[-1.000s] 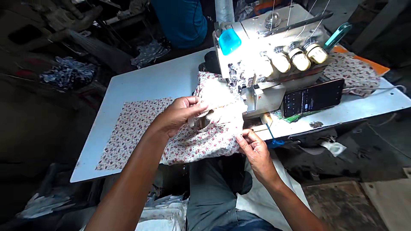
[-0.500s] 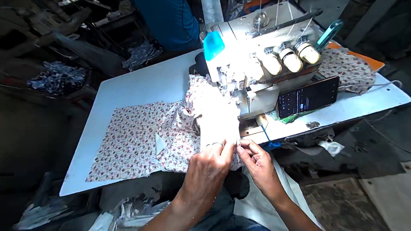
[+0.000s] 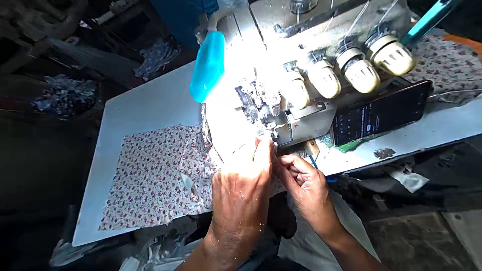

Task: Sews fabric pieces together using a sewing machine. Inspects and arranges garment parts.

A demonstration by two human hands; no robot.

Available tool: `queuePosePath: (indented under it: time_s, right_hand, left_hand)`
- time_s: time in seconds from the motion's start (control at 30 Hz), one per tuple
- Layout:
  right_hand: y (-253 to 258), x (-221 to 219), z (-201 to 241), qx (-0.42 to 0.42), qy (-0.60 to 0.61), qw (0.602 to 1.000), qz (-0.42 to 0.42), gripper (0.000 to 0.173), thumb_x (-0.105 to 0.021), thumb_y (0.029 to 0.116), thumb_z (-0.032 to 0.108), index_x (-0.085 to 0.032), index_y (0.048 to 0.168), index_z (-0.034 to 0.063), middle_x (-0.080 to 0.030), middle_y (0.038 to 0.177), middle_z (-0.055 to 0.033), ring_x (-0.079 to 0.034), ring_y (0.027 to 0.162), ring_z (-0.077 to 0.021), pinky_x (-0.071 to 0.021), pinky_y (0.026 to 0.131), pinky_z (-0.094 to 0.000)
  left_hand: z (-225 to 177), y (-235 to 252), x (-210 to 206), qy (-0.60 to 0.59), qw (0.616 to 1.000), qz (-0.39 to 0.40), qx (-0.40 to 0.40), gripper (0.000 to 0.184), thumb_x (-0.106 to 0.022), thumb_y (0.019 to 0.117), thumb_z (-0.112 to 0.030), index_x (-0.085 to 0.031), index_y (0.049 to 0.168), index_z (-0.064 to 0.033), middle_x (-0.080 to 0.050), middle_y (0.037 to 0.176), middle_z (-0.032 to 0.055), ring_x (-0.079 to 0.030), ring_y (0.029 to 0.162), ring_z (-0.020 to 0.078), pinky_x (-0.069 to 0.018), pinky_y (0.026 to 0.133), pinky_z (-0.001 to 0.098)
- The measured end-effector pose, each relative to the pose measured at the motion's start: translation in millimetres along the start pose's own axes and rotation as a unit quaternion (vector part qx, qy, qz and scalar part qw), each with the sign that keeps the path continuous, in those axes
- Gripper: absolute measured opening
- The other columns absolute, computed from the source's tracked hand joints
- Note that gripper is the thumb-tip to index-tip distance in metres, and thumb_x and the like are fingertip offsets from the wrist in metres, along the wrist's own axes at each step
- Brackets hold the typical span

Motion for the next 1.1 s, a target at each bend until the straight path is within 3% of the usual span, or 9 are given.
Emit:
queuePosePath:
  time_s: [0.1, 0.17, 0.27, 0.43, 0.5, 0.6, 0.67, 0.87, 1.1]
  right_hand:
    - [3.1, 2.8, -0.7, 0.018, -0.019, 0.999, -0.020, 0.006, -0.070, 0.0917, 0.006, -0.072, 0.096, 0.0011, -0.068, 0.097, -0.0045, -0.068, 0.087, -0.0046, -0.0593, 0.080, -0.0185]
    - [5.7, 5.4, 0.3, 0.018, -0.011, 0.999, -0.030, 0.006, -0.073, 0.0899, 0.007, -0.069, 0.092, 0.0049, -0.066, 0.100, -0.0033, -0.067, 0.085, -0.0059, -0.0596, 0.077, -0.0199]
    - [7.5, 6.8, 2.1, -0.007, 0.022, 0.999, -0.032, 0.011, -0.076, 0.0880, 0.006, -0.067, 0.094, 0.0066, -0.069, 0.098, -0.0017, -0.068, 0.080, -0.0052, -0.0596, 0.071, -0.0191]
    - [6.7, 8.0, 7.8, -0.031, 0.033, 0.999, -0.031, 0.030, -0.074, 0.0897, 0.002, -0.062, 0.117, 0.0066, -0.073, 0.093, -0.0006, -0.072, 0.083, -0.0053, -0.0614, 0.075, -0.0202]
    - [4.7, 9.8, 9.8, -0.015, 0.019, 0.999, -0.032, 0.027, -0.073, 0.0914, 0.004, -0.064, 0.116, 0.0056, -0.074, 0.095, -0.0011, -0.073, 0.084, -0.0055, -0.0614, 0.077, -0.0201]
    - [2.6, 11.0, 10.6, -0.006, 0.016, 0.999, -0.036, 0.026, -0.074, 0.0898, 0.002, -0.064, 0.114, 0.0055, -0.072, 0.095, -0.0012, -0.072, 0.082, -0.0054, -0.0617, 0.075, -0.0199]
    - [1.8, 11.1, 10.4, -0.011, 0.023, 0.999, -0.038, 0.029, -0.074, 0.0891, 0.001, -0.063, 0.116, 0.0059, -0.072, 0.092, -0.0014, -0.071, 0.079, -0.0062, -0.0616, 0.072, -0.0200]
    - [-0.9, 12.0, 11.3, -0.023, 0.040, 0.999, -0.030, 0.034, -0.072, 0.0908, -0.001, -0.061, 0.122, 0.0049, -0.075, 0.091, -0.0027, -0.074, 0.075, -0.0117, -0.0637, 0.071, -0.0243]
    - [2.0, 9.5, 10.5, -0.033, 0.065, 0.997, -0.013, 0.034, -0.069, 0.0923, -0.003, -0.059, 0.124, 0.0035, -0.074, 0.090, -0.0043, -0.073, 0.075, -0.0118, -0.0628, 0.071, -0.0249]
  left_hand:
    - [1.7, -19.3, -2.9, 0.009, 0.999, -0.043, 0.008, 0.028, -0.064, 0.0982, -0.016, -0.074, 0.124, -0.0141, -0.074, 0.107, 0.0089, -0.067, 0.083, 0.0261, -0.0477, 0.067, 0.0388]
    - [7.8, -31.6, -8.8, -0.035, 0.997, -0.074, 0.002, 0.033, -0.065, 0.0977, -0.014, -0.071, 0.130, -0.0127, -0.067, 0.124, 0.0127, -0.061, 0.107, 0.0290, -0.0450, 0.089, 0.0415]
    - [21.8, -38.2, -20.4, -0.087, 0.991, -0.097, -0.007, 0.035, -0.066, 0.0985, -0.013, -0.067, 0.133, -0.0076, -0.061, 0.138, 0.0155, -0.058, 0.125, 0.0268, -0.0463, 0.104, 0.0368]
    - [30.0, -38.1, -23.5, -0.137, 0.979, -0.143, -0.038, 0.020, -0.070, 0.0961, -0.010, -0.077, 0.115, -0.0062, -0.067, 0.128, 0.0161, -0.063, 0.121, 0.0255, -0.0504, 0.101, 0.0342]
    - [28.8, -37.4, -18.4, -0.147, 0.976, -0.156, -0.049, 0.015, -0.070, 0.0963, -0.011, -0.077, 0.108, -0.0063, -0.068, 0.128, 0.0152, -0.062, 0.122, 0.0238, -0.0480, 0.104, 0.0326]
    - [29.4, -33.0, -17.1, -0.120, 0.981, -0.151, -0.037, 0.028, -0.072, 0.0948, -0.014, -0.072, 0.121, -0.0028, -0.065, 0.132, 0.0175, -0.063, 0.121, 0.0257, -0.0480, 0.101, 0.0328]
    - [29.2, -32.7, -16.2, -0.123, 0.980, -0.151, -0.039, 0.026, -0.072, 0.0955, -0.013, -0.074, 0.120, -0.0042, -0.064, 0.135, 0.0177, -0.062, 0.125, 0.0249, -0.0487, 0.104, 0.0323]
    - [22.5, -42.8, -8.0, -0.107, 0.972, -0.197, -0.065, 0.010, -0.073, 0.0939, -0.014, -0.081, 0.100, -0.0128, -0.071, 0.094, 0.0081, -0.062, 0.091, 0.0213, -0.0452, 0.083, 0.0347]
    - [21.9, -46.2, -10.0, -0.094, 0.978, -0.152, -0.109, 0.011, -0.071, 0.0939, -0.013, -0.082, 0.095, -0.0165, -0.074, 0.092, 0.0051, -0.065, 0.089, 0.0212, -0.0448, 0.086, 0.0397]
Point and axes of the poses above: each hand's wrist, its own y-axis towards the middle knuckle, its own x-axis out of the back of the hand, z = x × y, the point moved 7 cm from there along y, towards the middle knuckle
